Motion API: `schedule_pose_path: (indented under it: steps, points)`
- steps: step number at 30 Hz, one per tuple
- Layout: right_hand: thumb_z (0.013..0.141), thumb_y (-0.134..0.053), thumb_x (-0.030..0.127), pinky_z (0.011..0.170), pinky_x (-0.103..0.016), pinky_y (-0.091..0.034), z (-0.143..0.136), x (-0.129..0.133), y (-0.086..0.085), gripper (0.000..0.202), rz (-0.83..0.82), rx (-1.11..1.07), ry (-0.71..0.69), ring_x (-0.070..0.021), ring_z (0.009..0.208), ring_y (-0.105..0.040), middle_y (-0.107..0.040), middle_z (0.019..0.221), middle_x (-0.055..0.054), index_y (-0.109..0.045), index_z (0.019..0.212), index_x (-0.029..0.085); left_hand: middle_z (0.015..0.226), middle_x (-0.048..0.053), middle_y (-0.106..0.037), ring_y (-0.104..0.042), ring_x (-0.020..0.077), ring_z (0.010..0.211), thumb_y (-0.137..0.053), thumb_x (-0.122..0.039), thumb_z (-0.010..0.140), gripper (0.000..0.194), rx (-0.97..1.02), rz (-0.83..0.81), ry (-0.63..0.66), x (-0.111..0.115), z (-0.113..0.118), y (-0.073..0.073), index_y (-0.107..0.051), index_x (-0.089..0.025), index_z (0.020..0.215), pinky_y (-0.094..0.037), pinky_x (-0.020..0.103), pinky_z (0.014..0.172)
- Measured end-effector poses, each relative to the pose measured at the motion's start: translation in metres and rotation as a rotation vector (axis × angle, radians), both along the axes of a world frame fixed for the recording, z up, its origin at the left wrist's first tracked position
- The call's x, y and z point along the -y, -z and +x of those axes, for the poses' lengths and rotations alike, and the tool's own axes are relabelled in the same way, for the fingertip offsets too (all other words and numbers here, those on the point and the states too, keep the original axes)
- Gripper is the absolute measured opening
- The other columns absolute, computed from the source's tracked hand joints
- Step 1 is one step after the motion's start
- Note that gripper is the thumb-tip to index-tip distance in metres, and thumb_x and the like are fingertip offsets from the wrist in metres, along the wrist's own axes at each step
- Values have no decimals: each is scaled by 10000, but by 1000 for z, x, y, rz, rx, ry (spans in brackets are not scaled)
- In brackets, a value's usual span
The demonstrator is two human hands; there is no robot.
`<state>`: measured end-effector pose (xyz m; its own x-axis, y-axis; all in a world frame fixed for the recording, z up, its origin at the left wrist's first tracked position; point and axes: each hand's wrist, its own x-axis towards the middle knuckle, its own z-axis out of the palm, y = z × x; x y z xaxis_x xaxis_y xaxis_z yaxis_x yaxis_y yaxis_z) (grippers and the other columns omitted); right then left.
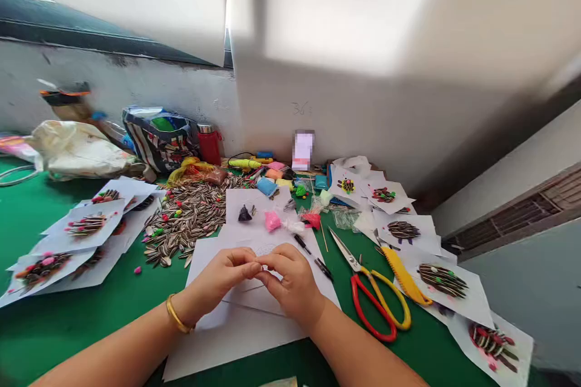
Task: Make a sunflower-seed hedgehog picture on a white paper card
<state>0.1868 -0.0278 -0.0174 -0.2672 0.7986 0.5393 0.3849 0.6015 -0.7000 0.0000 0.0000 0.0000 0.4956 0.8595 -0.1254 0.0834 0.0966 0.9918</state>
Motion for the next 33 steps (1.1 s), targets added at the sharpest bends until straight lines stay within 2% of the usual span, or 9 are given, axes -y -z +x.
schedule_pose_path:
  steps: [2,5,12,16,18,21,23,29,33]
  points:
    - [886,-675,267,701,-299,-482,1,1,-1,225,-6,-31,15,-158,776,-570,-594,838,-23,-691,1110,252,740,22,-607,-507,153,735,-705,-461,801,324,16,-1,-21,1,0,0,-685,-147,725,-396,264,689]
    - [867,-698,299,714,-309,-489,2,0,-2,274,-39,-81,33,-162,778,-572,-599,862,-24,-670,1134,244,714,11,-591,-486,145,715,-694,-457,810,320,20,15,-54,1,-1,-1,-681,-151,716,-393,260,682]
    - [892,-657,275,693,-299,-466,0,-2,-5,66,-140,-176,53,-147,734,-564,-600,782,-6,-697,912,227,823,40,-650,-555,173,799,-672,-450,835,290,-40,132,-32,0,-1,-1,-741,-169,823,-442,285,751]
    - [879,-660,249,658,-287,-451,-3,-1,-5,63,-149,-190,93,-135,693,-546,-580,740,7,-677,826,218,844,48,-670,-595,182,819,-678,-416,842,247,-100,300,-62,0,-1,1,-746,-180,869,-461,295,765]
    - [873,-655,243,653,-283,-448,-3,-1,-6,90,-161,-181,104,-134,690,-541,-574,734,9,-653,788,213,816,43,-665,-592,172,788,-669,-387,855,219,-140,399,-105,1,0,2,-729,-178,832,-460,288,739]
    - [875,-640,256,676,-289,-461,-3,-1,-7,41,-198,-177,93,-140,721,-553,-587,787,2,-652,875,217,763,30,-640,-576,155,747,-648,-356,879,215,-174,507,-143,1,0,3,-698,-177,773,-456,276,710]
    - [886,-627,276,700,-299,-470,-2,-1,-8,104,-217,-183,71,-148,750,-561,-598,829,-7,-657,972,225,763,25,-634,-575,150,744,-647,-341,885,197,-179,547,-143,2,0,4,-696,-181,780,-456,269,704]
    - [908,-612,287,711,-309,-448,-2,-2,-7,111,-216,-185,23,-159,757,-555,-595,786,-10,-672,839,223,759,16,-633,-575,141,730,-656,-293,883,141,-212,627,-116,3,-1,7,-694,-189,796,-453,259,685]
    - [940,-542,277,750,-324,-458,0,-3,-4,142,-206,-207,25,-172,820,-568,-622,882,-30,-673,970,232,763,16,-622,-572,142,728,-640,-299,894,155,-227,651,-146,3,-2,6,-684,-191,792,-453,263,681]
